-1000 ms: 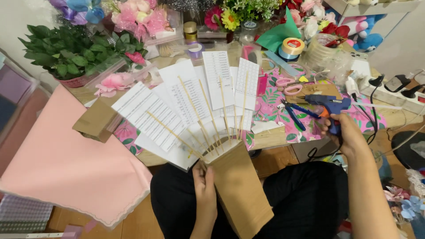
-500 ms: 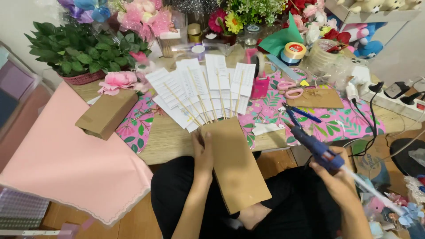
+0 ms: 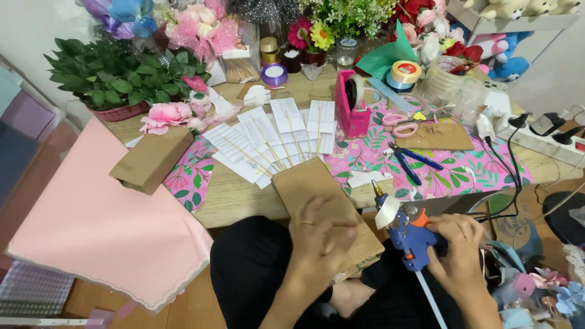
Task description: The person assembles a paper fan by inserting printed paper strips attached to wooden sticks into a cardboard base. They use a hot glue gun to secure the sticks to the base and then arrange the fan.
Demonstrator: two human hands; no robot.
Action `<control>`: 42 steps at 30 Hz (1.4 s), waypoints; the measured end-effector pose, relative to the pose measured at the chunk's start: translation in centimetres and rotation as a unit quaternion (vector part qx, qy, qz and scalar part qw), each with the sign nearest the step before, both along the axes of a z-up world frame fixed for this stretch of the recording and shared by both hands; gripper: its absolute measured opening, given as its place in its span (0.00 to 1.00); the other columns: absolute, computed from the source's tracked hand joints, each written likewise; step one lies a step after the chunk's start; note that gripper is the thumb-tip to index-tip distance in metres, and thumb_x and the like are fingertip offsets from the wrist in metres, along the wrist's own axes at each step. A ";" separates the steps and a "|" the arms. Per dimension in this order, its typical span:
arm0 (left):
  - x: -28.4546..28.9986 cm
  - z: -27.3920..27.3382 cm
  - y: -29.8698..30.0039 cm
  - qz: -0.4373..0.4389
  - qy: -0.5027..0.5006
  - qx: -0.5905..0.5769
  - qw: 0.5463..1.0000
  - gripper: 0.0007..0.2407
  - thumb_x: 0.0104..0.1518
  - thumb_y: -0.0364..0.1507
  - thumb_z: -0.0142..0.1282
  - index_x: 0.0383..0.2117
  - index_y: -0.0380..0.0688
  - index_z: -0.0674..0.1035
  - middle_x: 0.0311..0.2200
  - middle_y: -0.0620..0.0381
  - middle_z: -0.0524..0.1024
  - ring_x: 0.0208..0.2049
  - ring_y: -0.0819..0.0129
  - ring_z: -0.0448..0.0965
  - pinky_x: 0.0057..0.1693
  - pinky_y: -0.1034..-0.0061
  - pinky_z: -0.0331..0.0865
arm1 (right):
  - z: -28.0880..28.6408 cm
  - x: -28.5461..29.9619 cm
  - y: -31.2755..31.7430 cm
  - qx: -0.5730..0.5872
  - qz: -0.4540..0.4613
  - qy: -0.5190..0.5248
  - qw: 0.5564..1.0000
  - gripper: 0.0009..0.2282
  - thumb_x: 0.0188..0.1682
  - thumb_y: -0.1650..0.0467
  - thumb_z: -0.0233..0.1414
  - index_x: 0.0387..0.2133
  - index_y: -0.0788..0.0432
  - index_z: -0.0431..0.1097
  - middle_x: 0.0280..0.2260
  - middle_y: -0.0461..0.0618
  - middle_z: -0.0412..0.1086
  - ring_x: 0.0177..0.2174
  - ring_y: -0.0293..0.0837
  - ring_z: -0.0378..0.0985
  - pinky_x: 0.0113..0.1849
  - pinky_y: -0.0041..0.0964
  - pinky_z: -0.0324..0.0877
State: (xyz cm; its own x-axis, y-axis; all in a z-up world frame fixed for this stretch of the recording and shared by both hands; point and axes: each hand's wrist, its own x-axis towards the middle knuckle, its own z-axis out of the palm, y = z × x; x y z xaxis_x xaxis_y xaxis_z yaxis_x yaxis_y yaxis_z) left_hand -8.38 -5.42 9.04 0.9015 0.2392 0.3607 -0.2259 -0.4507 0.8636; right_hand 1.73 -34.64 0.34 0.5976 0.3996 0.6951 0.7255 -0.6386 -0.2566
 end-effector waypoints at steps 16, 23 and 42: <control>2.6 -1.6 -2.1 -0.049 -0.043 0.017 0.998 0.07 0.57 0.36 0.59 0.23 0.52 0.78 0.60 0.53 0.71 0.66 0.57 0.59 0.66 0.56 0.49 | -2.3 0.1 -1.1 -0.015 -0.028 0.038 0.999 0.18 0.38 0.77 0.55 0.44 0.54 0.67 0.50 0.47 0.71 0.52 0.48 0.70 0.56 0.49 0.52; 4.0 -4.0 -0.1 -0.033 0.023 -0.066 0.997 0.04 0.56 0.37 0.60 0.27 0.59 0.81 0.55 0.60 0.74 0.59 0.66 0.71 0.64 0.66 0.56 | -0.8 0.1 -1.3 0.091 -0.173 0.157 0.968 0.19 0.46 0.70 0.55 0.52 0.57 0.67 0.47 0.54 0.68 0.49 0.56 0.63 0.49 0.50 0.60; 5.1 -0.4 5.5 0.050 -0.102 -0.192 0.975 0.07 0.60 0.36 0.55 0.30 0.50 0.79 0.48 0.54 0.71 0.55 0.67 0.70 0.64 0.71 0.58 | 1.1 0.5 -5.9 0.352 -0.253 0.329 0.838 0.18 0.45 0.74 0.55 0.50 0.52 0.65 0.28 0.53 0.63 0.21 0.40 0.57 0.21 0.33 0.49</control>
